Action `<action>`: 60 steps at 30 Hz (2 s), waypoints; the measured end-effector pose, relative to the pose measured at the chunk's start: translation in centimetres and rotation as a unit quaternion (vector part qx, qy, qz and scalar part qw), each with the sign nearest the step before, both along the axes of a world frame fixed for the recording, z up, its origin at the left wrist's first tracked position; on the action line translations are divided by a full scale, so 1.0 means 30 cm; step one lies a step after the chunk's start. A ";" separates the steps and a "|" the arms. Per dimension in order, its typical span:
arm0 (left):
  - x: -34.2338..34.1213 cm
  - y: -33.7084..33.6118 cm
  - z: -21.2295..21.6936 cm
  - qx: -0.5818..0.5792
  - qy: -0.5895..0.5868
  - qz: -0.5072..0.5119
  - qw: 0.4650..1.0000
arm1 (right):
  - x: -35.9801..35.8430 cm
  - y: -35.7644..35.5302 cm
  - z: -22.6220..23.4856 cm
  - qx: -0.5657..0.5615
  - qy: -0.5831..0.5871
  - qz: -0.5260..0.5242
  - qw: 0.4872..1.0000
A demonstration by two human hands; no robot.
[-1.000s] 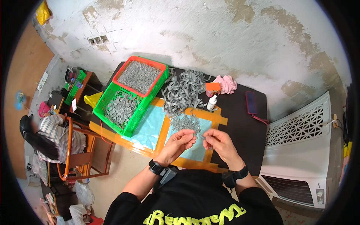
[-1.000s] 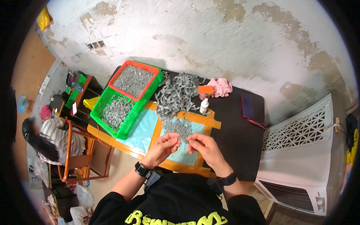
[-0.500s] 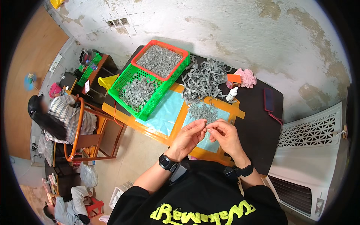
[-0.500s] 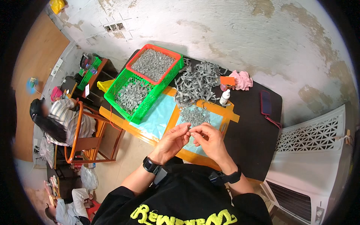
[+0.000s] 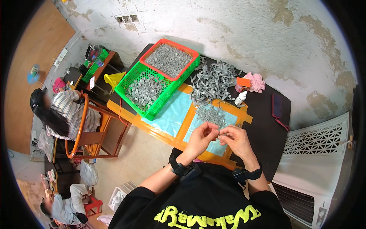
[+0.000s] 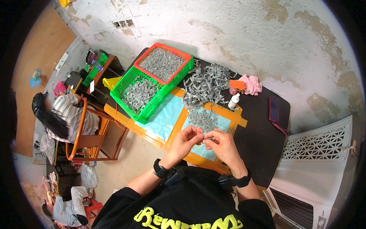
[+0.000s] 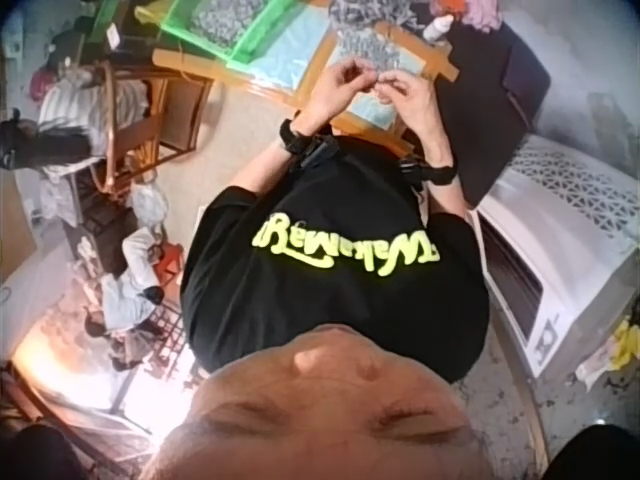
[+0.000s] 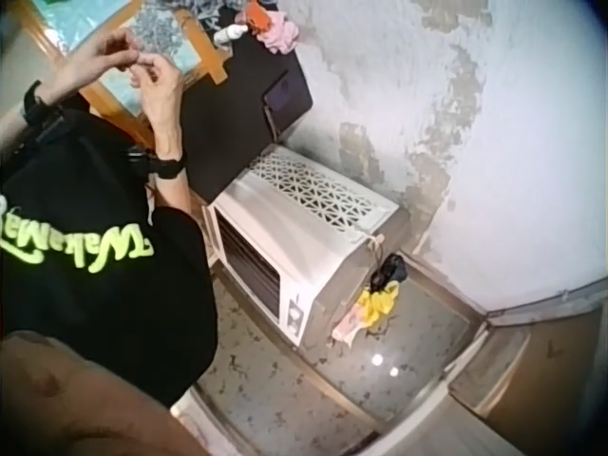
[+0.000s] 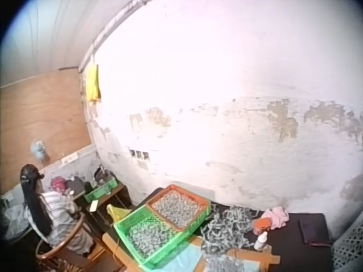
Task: Connect small grey plastic shoe components by hand at a workbench.
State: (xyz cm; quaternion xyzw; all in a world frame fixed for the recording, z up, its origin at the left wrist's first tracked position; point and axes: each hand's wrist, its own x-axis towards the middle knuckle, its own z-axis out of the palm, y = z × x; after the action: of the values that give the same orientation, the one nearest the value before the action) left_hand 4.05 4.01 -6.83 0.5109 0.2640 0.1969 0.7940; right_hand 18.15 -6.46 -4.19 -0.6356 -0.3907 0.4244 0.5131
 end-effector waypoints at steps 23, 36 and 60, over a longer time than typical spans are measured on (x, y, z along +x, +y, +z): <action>0.000 -0.052 0.059 0.049 -0.048 -0.032 0.997 | 0.024 -0.071 0.045 0.057 0.162 -0.083 0.982; -0.080 -0.043 0.121 -0.245 -0.119 -0.005 0.962 | -0.028 -0.057 0.111 0.089 0.148 -0.023 0.985; -0.082 -0.040 0.130 -0.187 -0.048 -0.051 0.980 | 0.017 -0.071 0.117 -0.005 0.267 0.072 0.961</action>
State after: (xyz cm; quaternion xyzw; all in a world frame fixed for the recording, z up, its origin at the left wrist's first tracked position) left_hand 1.60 2.83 -2.93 0.3562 0.2316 0.1275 0.8962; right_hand 18.66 -8.58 -0.69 -0.4720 -0.2822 0.6165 0.5635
